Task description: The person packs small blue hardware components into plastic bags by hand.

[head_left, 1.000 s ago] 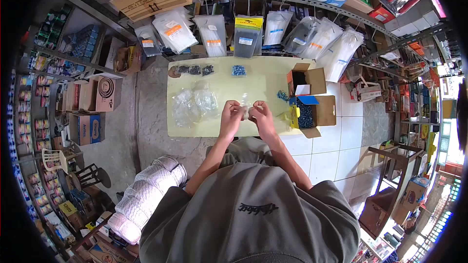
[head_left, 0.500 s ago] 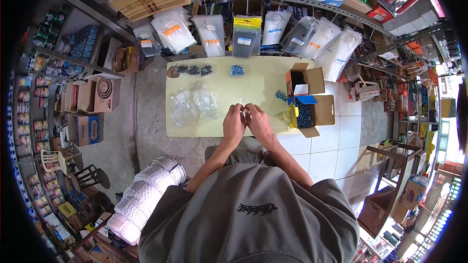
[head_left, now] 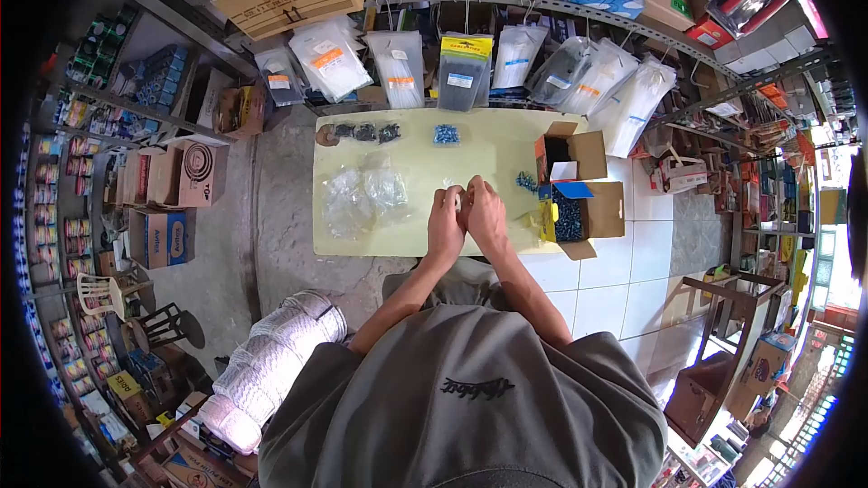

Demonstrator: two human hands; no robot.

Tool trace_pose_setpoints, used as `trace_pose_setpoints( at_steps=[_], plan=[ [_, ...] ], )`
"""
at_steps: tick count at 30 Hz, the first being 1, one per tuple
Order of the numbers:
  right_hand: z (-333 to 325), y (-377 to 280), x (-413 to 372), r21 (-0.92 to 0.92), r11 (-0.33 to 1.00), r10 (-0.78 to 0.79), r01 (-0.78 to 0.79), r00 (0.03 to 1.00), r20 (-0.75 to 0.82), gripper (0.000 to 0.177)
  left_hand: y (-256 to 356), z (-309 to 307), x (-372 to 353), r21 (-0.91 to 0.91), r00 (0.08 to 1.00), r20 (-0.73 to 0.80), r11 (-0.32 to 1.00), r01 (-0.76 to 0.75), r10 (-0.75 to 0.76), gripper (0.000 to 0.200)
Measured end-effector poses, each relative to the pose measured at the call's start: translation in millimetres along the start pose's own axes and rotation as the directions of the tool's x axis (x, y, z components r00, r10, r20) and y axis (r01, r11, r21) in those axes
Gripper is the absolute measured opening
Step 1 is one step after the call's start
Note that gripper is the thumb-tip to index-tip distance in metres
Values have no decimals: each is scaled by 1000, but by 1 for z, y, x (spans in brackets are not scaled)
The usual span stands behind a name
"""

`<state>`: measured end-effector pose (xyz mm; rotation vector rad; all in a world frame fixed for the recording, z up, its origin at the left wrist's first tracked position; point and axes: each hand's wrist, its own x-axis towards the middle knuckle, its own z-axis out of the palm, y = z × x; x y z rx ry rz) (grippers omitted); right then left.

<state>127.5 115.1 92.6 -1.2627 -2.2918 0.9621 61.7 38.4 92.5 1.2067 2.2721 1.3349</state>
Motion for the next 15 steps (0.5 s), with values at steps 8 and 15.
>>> trace_pose_setpoints(
  at_steps=[8,15],
  plan=[
    [0,13,3,157,988,8,-3,999,-37,13,-33,-8,17,-225,926,65,899,376,-372,27],
    [-1,20,7,600,761,153,-246,967,203,16,-22,-31,27,-542,868,385,684,488,-315,22]
  ],
)
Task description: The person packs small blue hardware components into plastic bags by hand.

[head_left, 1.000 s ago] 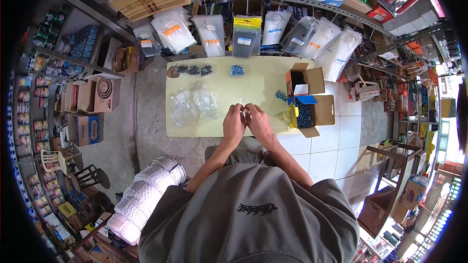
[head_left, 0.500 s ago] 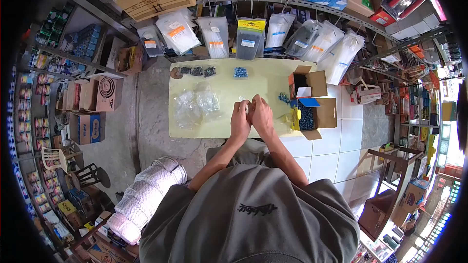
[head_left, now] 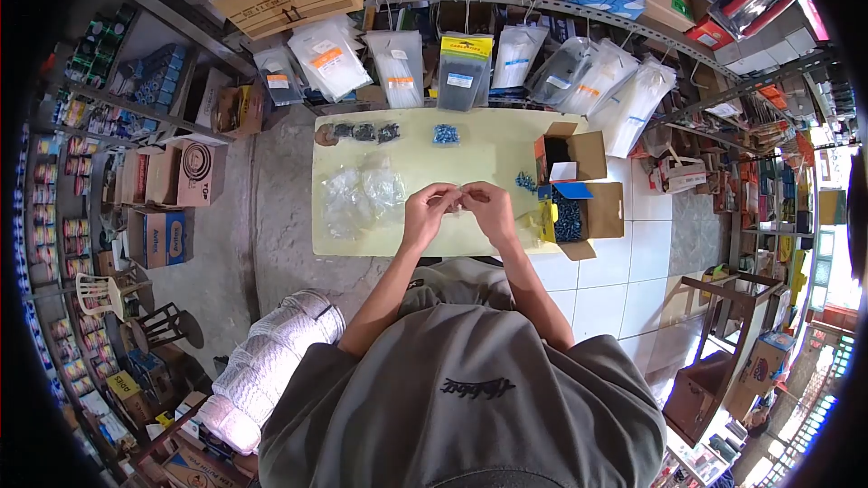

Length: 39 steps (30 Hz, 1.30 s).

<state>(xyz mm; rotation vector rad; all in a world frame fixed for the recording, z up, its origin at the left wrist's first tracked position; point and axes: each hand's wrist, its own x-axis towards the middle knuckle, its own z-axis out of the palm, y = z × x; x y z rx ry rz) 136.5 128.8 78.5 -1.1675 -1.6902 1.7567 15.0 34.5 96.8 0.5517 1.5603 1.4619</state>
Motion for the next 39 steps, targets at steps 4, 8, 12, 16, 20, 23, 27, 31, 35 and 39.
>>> trace_pose_setpoints(
  at_steps=[4,8,12,16,20,23,27,31,35,39],
  plan=[
    [-10,-29,-10,148,979,119,-143,979,163,18,14,-8,2,-337,931,166,869,363,-324,17],
    [-18,-39,-16,159,978,108,-135,980,165,21,25,-11,0,-505,896,272,741,442,-350,14],
    [-18,-44,-23,169,980,78,-105,985,157,22,29,-5,2,-69,985,130,990,119,-110,11],
    [-14,-39,-22,314,946,40,-80,990,132,21,31,5,0,171,990,38,975,-139,134,10],
    [-16,-39,-26,620,752,80,-224,965,251,20,30,10,3,23,987,23,987,-162,161,8],
    [-12,-43,-30,786,535,70,-310,943,324,20,35,8,6,-25,986,45,987,-160,161,7],
    [-11,-37,-26,835,412,87,-365,928,363,18,34,6,9,-62,984,85,987,-150,155,6],
    [-14,-27,-16,740,640,7,-207,965,263,12,35,3,2,-79,997,21,994,-79,81,10],
    [-17,-39,-14,604,786,64,-132,989,134,16,40,-2,-7,-64,996,4,994,92,-92,23],
    [-13,-42,-12,440,898,-37,1,997,74,18,56,16,-12,-156,993,-49,983,102,-110,30]
  ],
)
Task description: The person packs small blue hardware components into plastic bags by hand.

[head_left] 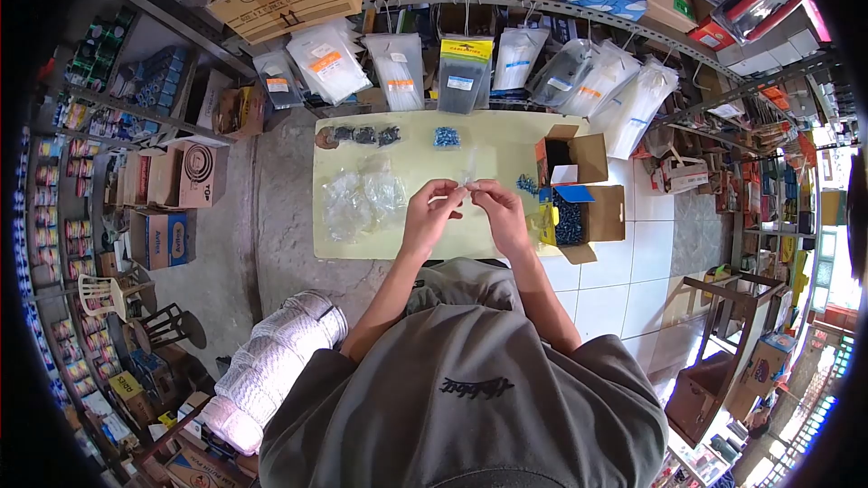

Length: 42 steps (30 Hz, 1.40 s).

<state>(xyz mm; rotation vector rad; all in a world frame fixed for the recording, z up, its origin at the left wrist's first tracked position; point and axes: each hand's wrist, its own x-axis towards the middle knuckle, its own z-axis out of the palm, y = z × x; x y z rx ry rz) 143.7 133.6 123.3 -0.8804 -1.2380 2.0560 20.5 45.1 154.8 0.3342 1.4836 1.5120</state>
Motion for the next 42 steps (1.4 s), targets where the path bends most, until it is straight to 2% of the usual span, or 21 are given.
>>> trace_pose_setpoints(
  at_steps=[4,8,11,13,14,16,19,20,21,23,25,26,28,29,30,31,33,34,36,39,42],
  plan=[
    [2,-1,0,258,956,138,-138,990,19,13,-7,5,4,-35,996,-55,997,-69,67,30],
    [0,2,3,301,942,150,-145,989,7,14,-16,4,6,-38,996,-51,996,-78,76,27],
    [8,-2,1,201,975,110,-95,992,-63,22,-23,5,9,19,990,-90,994,-106,107,21],
    [16,-7,-1,-158,986,-76,59,992,-104,31,-24,5,11,49,982,-128,990,-132,137,18],
    [23,-14,-2,-159,986,-75,58,992,-103,31,-23,8,10,112,973,-159,982,-152,169,15],
    [34,-29,-6,-420,899,-177,123,980,-92,31,-18,12,8,175,961,-186,970,-170,202,13],
    [37,-32,-6,-498,861,-161,101,984,-79,29,-13,13,7,277,940,-206,938,-210,271,11],
    [37,-34,-5,-498,861,-160,101,984,-78,29,-14,13,9,293,916,-202,914,-282,347,11],
    [37,-35,-5,-482,873,-144,71,983,-116,27,-16,13,11,309,886,-196,884,-352,421,10],
    [34,-30,-1,-466,884,-127,42,980,-153,26,-16,15,12,271,897,-223,908,-319,382,10],
    [30,-19,7,-220,972,-126,79,970,-209,25,-16,15,13,232,907,-249,930,-285,340,9],
    [29,-19,8,-221,972,-126,78,970,-209,25,-16,14,14,175,912,-231,936,-304,339,11],
    [27,-21,10,6,1000,16,-15,970,-241,22,-16,13,14,115,916,-215,940,-320,338,12],
    [26,-22,12,5,1000,16,-15,971,-239,22,-15,13,14,-20,938,-188,953,-301,292,13],
    [24,-23,14,70,995,79,-65,972,-221,19,-14,12,15,-155,957,-153,950,-271,248,15],
    [21,-23,14,133,984,140,-115,969,-202,16,-13,11,16,-156,957,-152,950,-270,247,15],
    [15,-18,15,149,980,158,-134,973,-168,14,-11,7,18,-290,991,-109,951,-111,82,15],
    [15,-18,16,166,974,175,-152,976,-131,13,-8,5,18,-290,991,-109,950,-111,83,15],
    [14,-16,16,251,949,220,-190,971,-96,12,-2,2,16,-490,998,-27,871,40,-61,12],
    [17,-21,15,339,896,305,-287,952,-2,12,-17,-7,28,-587,985,38,794,158,-168,11],
    [8,-16,16,327,849,409,-415,908,90,13,-17,-5,28,-556,988,22,820,138,-152,8]
  ],
)
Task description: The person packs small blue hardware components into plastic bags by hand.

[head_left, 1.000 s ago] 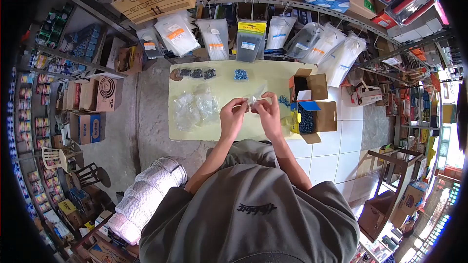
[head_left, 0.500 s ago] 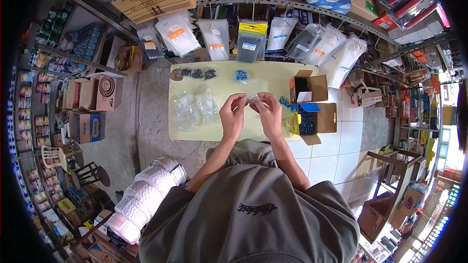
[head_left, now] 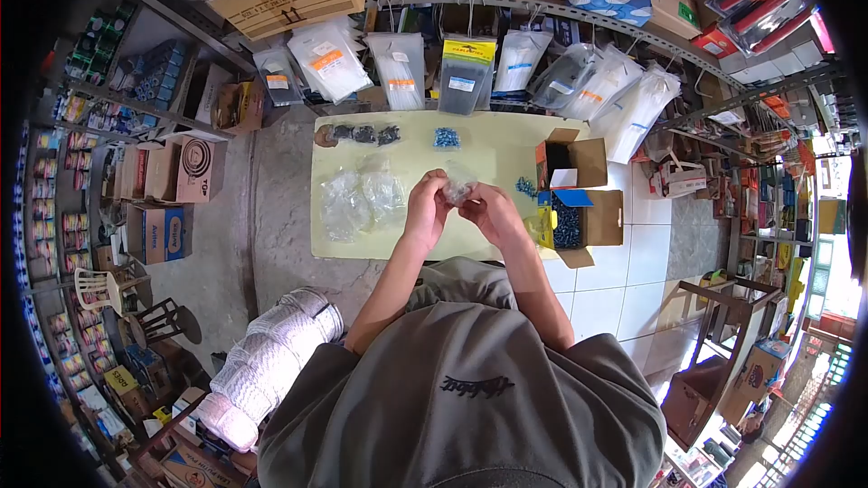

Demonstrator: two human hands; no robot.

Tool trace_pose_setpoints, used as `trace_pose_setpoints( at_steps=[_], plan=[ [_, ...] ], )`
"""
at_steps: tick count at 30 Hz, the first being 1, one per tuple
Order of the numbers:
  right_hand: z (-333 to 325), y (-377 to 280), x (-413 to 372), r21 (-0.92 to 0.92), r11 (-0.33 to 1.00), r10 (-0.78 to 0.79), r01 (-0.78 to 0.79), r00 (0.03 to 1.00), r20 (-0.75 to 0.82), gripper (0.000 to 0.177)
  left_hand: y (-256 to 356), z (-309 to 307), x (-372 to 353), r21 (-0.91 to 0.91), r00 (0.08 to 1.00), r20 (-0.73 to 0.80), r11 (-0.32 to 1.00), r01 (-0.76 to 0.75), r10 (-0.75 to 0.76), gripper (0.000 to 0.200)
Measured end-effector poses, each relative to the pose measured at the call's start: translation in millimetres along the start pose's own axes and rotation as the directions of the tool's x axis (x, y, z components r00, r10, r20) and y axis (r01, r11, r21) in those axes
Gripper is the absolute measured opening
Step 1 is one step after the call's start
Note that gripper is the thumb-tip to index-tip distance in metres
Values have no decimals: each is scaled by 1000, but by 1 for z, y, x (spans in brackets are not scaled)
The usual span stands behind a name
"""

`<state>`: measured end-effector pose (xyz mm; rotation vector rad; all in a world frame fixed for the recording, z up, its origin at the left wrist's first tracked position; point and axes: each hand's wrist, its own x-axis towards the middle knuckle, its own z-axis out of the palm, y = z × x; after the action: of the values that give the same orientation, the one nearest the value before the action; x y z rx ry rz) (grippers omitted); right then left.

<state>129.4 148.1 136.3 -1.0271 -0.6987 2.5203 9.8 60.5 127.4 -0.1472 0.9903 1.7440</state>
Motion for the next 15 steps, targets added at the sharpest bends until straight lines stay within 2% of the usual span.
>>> trace_pose_setpoints(
  at_steps=[1,2,5,7,8,10,14,15],
  plan=[
    [-5,1,3,-14,997,74,-74,997,13,14,-1,-3,2,43,999,27,999,-18,16,9],
    [-10,4,6,-15,997,76,-75,997,16,14,-2,-5,5,43,999,26,999,-20,19,9],
    [-7,6,-1,-38,998,52,-49,996,78,17,-5,-8,7,140,998,30,988,-60,56,8],
    [4,4,-11,-149,986,-59,68,996,67,18,-3,-5,5,298,981,8,936,-187,193,10],
    [6,5,-13,-150,986,-59,68,996,66,18,0,-2,2,297,981,8,937,-185,192,10],
    [9,6,-16,-529,823,-171,207,978,118,17,4,4,-5,406,962,31,876,-261,272,11],
    [10,4,-16,-401,905,-131,144,990,58,15,7,4,-1,296,969,7,925,-239,248,10],
    [4,5,-15,-219,972,-65,84,993,96,14,9,-2,3,197,982,39,962,-189,184,10]
  ],
)
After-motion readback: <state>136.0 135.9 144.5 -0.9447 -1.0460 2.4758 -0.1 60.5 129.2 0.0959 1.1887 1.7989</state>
